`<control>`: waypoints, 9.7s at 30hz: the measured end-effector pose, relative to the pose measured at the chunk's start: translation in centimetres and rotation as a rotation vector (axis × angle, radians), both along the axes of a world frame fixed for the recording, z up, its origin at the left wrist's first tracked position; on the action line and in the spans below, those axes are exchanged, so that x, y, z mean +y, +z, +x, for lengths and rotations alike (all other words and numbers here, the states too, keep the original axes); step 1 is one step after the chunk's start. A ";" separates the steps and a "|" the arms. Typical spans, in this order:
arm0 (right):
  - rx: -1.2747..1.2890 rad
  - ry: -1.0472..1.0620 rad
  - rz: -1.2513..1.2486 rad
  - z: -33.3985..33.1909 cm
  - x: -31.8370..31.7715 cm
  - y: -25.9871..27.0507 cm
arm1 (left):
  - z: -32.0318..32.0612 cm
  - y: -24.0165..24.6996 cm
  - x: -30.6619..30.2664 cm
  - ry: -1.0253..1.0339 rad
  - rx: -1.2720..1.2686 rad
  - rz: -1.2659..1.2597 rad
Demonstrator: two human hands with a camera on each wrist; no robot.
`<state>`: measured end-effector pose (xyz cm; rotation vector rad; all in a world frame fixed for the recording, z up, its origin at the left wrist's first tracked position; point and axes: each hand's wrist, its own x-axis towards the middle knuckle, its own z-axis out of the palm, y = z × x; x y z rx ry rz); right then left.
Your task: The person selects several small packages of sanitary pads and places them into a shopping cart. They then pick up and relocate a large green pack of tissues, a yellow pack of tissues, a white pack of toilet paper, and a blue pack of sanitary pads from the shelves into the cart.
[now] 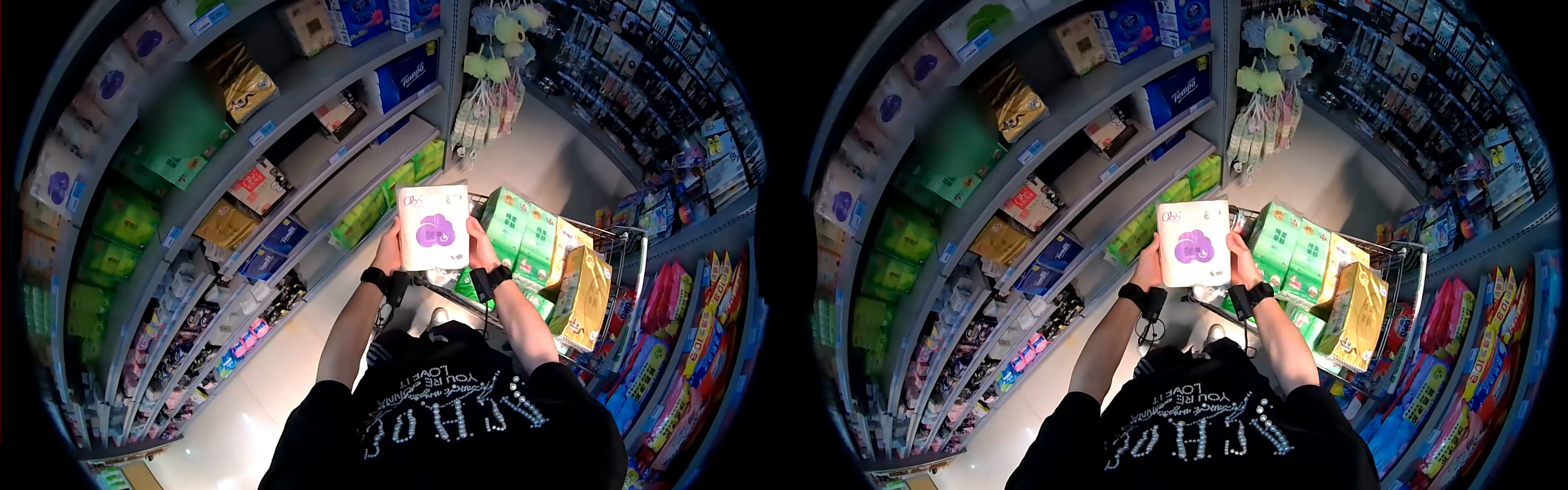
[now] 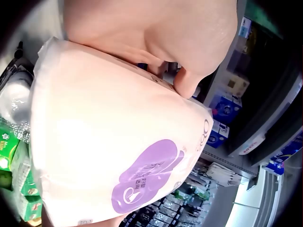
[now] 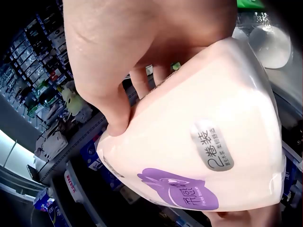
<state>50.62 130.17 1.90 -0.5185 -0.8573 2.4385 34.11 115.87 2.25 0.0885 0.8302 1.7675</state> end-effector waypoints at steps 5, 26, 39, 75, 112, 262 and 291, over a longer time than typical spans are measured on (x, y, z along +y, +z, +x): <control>0.017 -0.014 -0.077 0.1 1.3 -1.6 | 0.8 -0.2 0.8 0.044 0.047 -0.042; -0.482 0.208 0.370 -7.1 18.2 1.8 | 1.8 -0.8 13.2 0.072 0.741 -0.175; -0.587 0.393 0.533 -6.7 18.9 -9.8 | 4.0 -7.6 15.3 -0.331 0.594 -0.490; -0.910 0.523 0.895 -3.3 18.5 -4.7 | 5.1 -9.5 15.1 -0.281 1.016 -0.540; -0.976 -0.356 1.208 2.7 -2.4 -6.4 | 2.8 -11.7 -3.8 -0.066 0.342 -0.598; -0.034 -0.610 -0.157 9.4 11.6 -3.2 | 2.6 -0.6 25.3 -0.812 -0.028 -0.060; -1.214 0.192 1.004 20.3 61.4 9.6 | 18.8 0.3 61.5 -0.613 -0.127 -0.217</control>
